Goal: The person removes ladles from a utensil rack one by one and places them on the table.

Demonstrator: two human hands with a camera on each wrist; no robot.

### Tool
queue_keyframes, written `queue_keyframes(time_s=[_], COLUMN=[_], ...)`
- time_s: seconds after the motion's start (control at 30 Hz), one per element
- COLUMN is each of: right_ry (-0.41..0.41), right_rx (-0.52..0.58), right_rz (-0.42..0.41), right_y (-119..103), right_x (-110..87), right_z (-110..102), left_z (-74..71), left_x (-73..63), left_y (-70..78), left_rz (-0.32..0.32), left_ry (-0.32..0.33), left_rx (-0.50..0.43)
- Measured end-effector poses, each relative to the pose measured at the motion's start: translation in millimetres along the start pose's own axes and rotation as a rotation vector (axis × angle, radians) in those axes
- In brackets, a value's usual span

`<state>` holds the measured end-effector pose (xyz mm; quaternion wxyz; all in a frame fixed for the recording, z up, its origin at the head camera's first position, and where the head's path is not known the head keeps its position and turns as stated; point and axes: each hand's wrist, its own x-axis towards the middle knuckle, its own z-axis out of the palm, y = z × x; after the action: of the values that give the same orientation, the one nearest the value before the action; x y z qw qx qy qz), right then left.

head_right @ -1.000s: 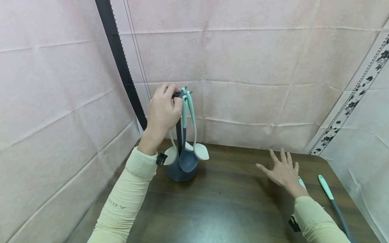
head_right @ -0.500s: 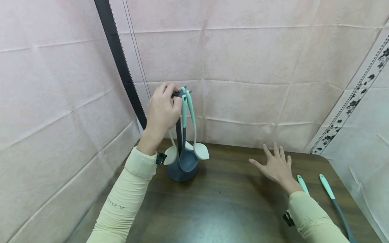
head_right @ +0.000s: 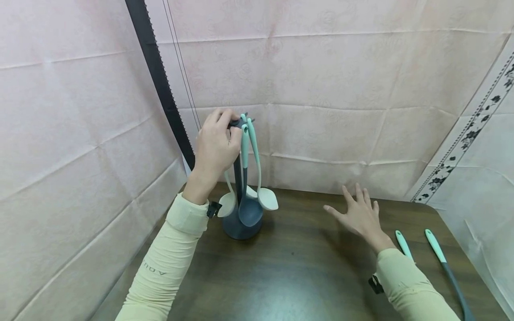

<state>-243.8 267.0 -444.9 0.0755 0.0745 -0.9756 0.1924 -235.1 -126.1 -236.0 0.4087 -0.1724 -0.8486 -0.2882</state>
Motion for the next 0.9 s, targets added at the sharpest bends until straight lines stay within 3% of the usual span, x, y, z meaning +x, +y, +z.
queue_keyframes(time_s=[0.57, 0.9], right_ry=[0.017, 0.074], right_rx=[0.005, -0.008], right_rz=[-0.045, -0.093], right_y=[-24, -43], right_x=[4.2, 6.4], right_z=[-3, -8], left_z=[1.6, -0.4], left_x=[-0.5, -0.3], left_y=[0.0, 1.4], left_rz=[0.000, -0.004], left_ry=[0.001, -0.004], left_rx=[0.003, 0.006])
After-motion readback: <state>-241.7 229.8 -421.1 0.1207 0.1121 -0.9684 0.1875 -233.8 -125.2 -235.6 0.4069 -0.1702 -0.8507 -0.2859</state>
